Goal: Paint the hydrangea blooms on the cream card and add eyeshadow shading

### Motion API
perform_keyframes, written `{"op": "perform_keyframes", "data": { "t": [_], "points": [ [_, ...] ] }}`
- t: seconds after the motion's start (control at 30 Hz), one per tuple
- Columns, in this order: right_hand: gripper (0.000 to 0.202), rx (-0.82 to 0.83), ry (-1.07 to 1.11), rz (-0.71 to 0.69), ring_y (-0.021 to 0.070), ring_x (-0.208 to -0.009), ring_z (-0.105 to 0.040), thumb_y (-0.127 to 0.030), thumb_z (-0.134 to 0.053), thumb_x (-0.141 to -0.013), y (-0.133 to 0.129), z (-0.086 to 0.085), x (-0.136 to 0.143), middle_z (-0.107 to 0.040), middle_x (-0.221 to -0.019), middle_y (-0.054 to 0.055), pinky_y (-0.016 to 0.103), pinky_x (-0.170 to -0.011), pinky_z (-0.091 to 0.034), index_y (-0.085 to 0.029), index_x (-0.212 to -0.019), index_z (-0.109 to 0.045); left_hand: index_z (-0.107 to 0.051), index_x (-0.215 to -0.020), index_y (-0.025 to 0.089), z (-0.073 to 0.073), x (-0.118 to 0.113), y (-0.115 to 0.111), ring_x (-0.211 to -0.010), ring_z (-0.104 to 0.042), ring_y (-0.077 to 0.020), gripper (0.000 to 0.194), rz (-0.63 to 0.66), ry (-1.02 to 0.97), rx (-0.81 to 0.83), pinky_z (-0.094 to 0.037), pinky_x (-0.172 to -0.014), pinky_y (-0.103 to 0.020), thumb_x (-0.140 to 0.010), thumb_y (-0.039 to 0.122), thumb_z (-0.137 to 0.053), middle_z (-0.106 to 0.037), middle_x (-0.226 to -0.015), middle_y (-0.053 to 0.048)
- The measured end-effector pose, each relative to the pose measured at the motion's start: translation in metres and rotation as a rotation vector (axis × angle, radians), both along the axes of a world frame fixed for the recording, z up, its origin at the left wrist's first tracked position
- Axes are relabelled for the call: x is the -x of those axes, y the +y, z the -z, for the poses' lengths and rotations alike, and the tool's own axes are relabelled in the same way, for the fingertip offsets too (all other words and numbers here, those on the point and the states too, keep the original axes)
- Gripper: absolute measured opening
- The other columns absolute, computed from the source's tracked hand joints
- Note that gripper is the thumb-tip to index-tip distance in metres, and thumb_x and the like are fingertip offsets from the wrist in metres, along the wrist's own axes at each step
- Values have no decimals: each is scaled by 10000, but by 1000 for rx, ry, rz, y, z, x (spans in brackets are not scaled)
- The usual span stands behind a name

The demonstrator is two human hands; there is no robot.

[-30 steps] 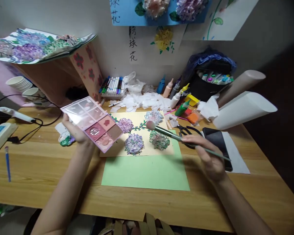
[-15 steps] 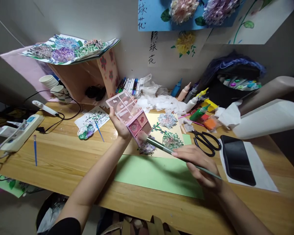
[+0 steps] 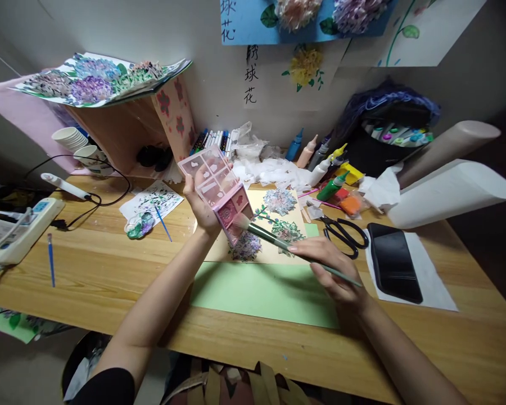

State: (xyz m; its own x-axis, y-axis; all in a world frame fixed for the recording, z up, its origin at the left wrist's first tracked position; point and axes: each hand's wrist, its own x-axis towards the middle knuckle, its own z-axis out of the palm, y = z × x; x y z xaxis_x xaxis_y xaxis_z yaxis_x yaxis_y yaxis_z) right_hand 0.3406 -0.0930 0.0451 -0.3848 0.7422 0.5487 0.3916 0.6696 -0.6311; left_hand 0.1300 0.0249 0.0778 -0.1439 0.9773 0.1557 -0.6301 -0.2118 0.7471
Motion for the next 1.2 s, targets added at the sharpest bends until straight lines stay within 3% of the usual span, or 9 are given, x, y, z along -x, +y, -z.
{"op": "perform_keyframes", "data": {
  "t": [0.13,0.27,0.43,0.73,0.87,0.93,1.03,1.2],
  "points": [
    [297,-4,-18,14,199,-842,-624,-150,-417,-841,0,0,1,-684,-911,63,346,-729,-486,-206,-1060,-610,-549,-1153,247,1,-1,-1,-1113,-556,-273,567,-5,6,13,-504,-825,-384,-805,619,-301,-619,-1155,-90],
    [337,-34,-31,-23,211,-919,-621,-139,-422,-833,-1,0,2,-678,-993,78,358,-767,-483,-201,-1125,-578,-542,-1157,245,-2,-3,-2,-1084,-572,-269,573,-13,2,-25,-502,-818,-379,-809,621,-286,-628,-1132,-92],
    [317,-46,-32,25,202,-869,-627,-134,-416,-831,-1,-1,1,-682,-940,70,354,-739,-484,-205,-1082,-596,-545,-1150,257,-4,-6,-3,-1106,-559,-262,562,-33,36,-53,-491,-842,-381,-813,617,-275,-614,-1166,-79],
    [328,-73,-58,-22,207,-830,-633,-134,-421,-813,-1,-1,5,-696,-909,69,353,-704,-492,-200,-1076,-606,-589,-1065,286,-5,0,-8,-1150,-531,-272,503,-26,32,-52,-480,-866,-407,-803,619,-318,-609,-1182,-63],
    [300,-55,3,20,204,-807,-624,-142,-411,-827,-4,1,2,-687,-862,59,349,-688,-482,-208,-1027,-624,-584,-1058,271,-8,10,-8,-1143,-536,-272,528,-29,40,6,-495,-847,-401,-799,632,-298,-620,-1162,-78],
    [323,-59,49,50,209,-888,-616,-134,-410,-836,-4,2,2,-672,-962,74,362,-747,-478,-210,-1083,-604,-585,-1050,247,-8,15,-9,-1119,-554,-272,544,11,37,40,-503,-837,-398,-799,633,-296,-630,-1138,-92],
    [372,-47,15,-19,215,-990,-592,-118,-429,-837,-2,5,7,-650,-1073,82,373,-814,-468,-212,-1173,-557,-597,-1026,209,-6,23,-13,-1079,-577,-283,547,95,67,114,-509,-830,-403,-785,631,-348,-649,-1085,-109],
    [334,12,3,-25,196,-942,-598,-107,-419,-840,-1,8,17,-669,-992,67,362,-803,-463,-206,-1117,-576,-596,-1017,158,-6,34,-20,-1029,-599,-321,545,184,179,310,-510,-807,-454,-774,610,-412,-662,-997,-149]
  ]
}}
